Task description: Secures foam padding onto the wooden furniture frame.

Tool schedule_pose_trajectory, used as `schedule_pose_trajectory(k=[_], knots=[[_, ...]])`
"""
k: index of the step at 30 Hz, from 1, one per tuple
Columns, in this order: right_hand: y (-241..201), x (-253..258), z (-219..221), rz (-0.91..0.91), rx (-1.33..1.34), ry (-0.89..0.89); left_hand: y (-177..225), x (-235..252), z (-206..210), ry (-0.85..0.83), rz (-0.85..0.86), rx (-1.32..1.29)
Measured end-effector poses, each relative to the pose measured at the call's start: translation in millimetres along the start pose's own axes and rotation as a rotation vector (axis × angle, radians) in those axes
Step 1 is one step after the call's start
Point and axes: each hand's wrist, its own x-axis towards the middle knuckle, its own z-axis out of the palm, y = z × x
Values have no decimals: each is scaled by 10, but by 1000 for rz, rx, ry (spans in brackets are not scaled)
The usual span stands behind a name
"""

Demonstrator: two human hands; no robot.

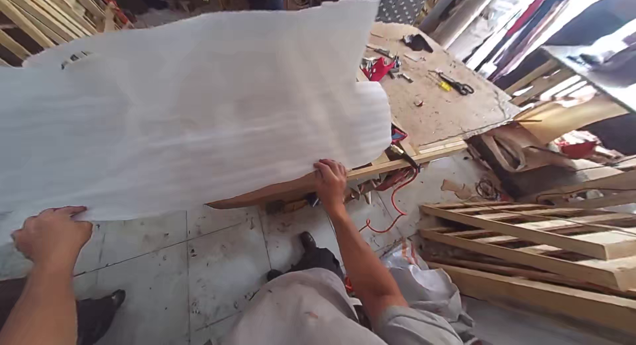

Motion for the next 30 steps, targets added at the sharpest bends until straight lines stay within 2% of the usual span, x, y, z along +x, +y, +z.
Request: schedule_pose_trajectory(k=[2, 4, 7, 9, 11, 12, 13, 15, 16, 18, 21, 24, 26, 28, 30], knots=[[-243, -134, 177, -1, -31, -49, 217, -10, 4, -61, -12, -29], [-406, -237, 336, -4, -35, -87, 744, -248, 25, -46, 81, -68], [-511, -307, 536, -21, 22, -173, 1801, -844, 258, 107, 355, -123], [-471, -295, 576, -69, 106, -280, 2510, -1163, 491, 214, 610, -147], [-332, -164, 443, -144, 231, -444, 3102, -1290, 680, 157, 860, -191], [-209, -34, 318, -175, 302, -470, 3327, -1289, 766, 77, 954, -193], [-43, 136, 166, -173, 322, -393, 3495, -1269, 859, 7, 1019, -199], [502, 633, -165, -42, 139, -172, 3729, -1254, 1016, -64, 1082, -213], [846, 909, -316, 88, -33, -162, 3818, -1271, 1068, -67, 1100, -219], [1539, 1316, -475, 333, -267, -312, 4010, -1347, 1130, -40, 1142, -238], [2236, 1533, -363, 424, -337, -532, 4420, -1437, 1174, -16, 1234, -259], [2421, 1600, -236, 363, -334, -605, 4624, -1523, 1288, -46, 1274, -219], [2427, 1620, -315, 294, -361, -580, 4631, -1552, 1339, -5, 1287, -228], [2307, 1605, -590, 261, -421, -497, 4573, -1537, 1337, 28, 1309, -222], [2017, 1464, -1066, 291, -442, -396, 4434, -1532, 1327, 58, 1345, -220]])
